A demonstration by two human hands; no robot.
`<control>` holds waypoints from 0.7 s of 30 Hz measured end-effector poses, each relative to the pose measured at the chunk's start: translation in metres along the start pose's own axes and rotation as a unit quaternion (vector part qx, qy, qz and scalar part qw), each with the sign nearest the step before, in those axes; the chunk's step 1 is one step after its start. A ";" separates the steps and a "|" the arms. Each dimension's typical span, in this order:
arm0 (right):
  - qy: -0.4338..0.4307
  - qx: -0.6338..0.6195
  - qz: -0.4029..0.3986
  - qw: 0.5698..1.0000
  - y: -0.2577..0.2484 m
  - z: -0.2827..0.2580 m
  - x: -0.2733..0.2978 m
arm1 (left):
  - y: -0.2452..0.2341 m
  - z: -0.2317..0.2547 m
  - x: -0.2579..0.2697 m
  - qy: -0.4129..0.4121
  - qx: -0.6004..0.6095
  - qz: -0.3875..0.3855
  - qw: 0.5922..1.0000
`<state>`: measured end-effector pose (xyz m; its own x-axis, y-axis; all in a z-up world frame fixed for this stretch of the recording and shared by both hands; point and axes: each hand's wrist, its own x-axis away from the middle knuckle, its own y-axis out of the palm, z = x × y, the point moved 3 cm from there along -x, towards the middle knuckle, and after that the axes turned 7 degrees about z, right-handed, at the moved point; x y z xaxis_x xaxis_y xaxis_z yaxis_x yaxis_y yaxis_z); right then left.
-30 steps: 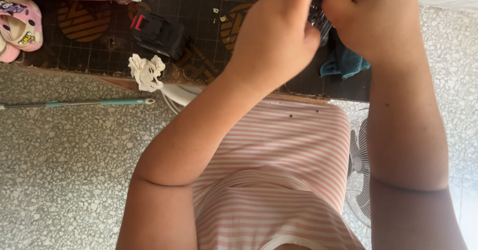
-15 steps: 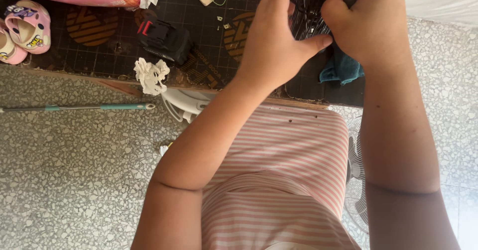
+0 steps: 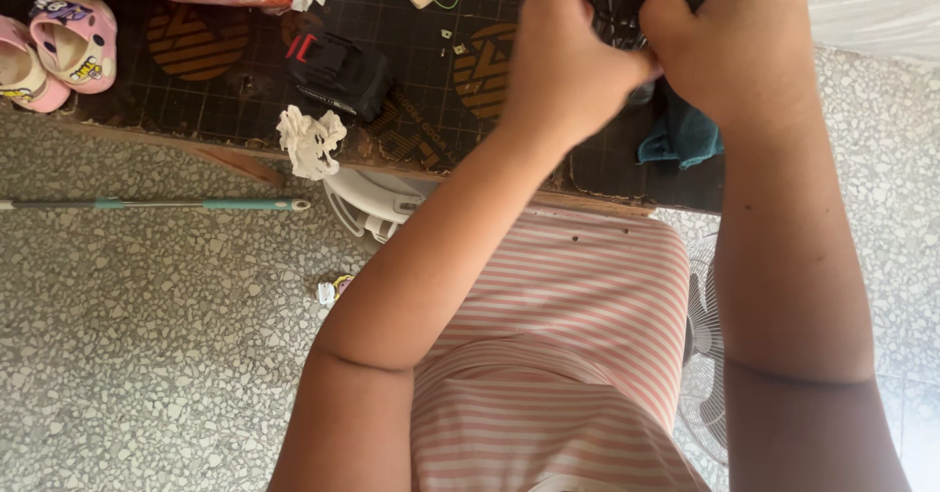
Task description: The person uses a screwdriver to remove screws from the front grill of a black electric fan. They loosen multiple screws, remove the grill, and then remove the fan blades from the motor shaft.
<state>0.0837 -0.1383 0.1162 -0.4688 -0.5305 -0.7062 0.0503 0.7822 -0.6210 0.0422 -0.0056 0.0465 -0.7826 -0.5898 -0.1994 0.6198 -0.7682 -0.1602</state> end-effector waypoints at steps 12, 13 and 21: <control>0.009 -0.021 0.005 1.000 -0.008 0.001 -0.002 | 0.001 0.001 -0.003 0.162 -0.020 0.026 0.986; 0.012 -0.019 0.003 1.000 -0.008 0.000 -0.003 | -0.003 0.003 -0.004 0.166 -0.016 0.018 0.986; 0.100 0.019 -0.043 0.994 -0.002 0.011 -0.005 | -0.030 -0.004 -0.006 0.241 0.008 -0.030 0.970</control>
<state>0.0954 -0.1409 0.1168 -0.6388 -0.5164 -0.5702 0.0341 0.7215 -0.6916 0.0283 0.0217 0.0484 -0.6967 -0.3612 -0.6198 0.5697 -0.8037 -0.1720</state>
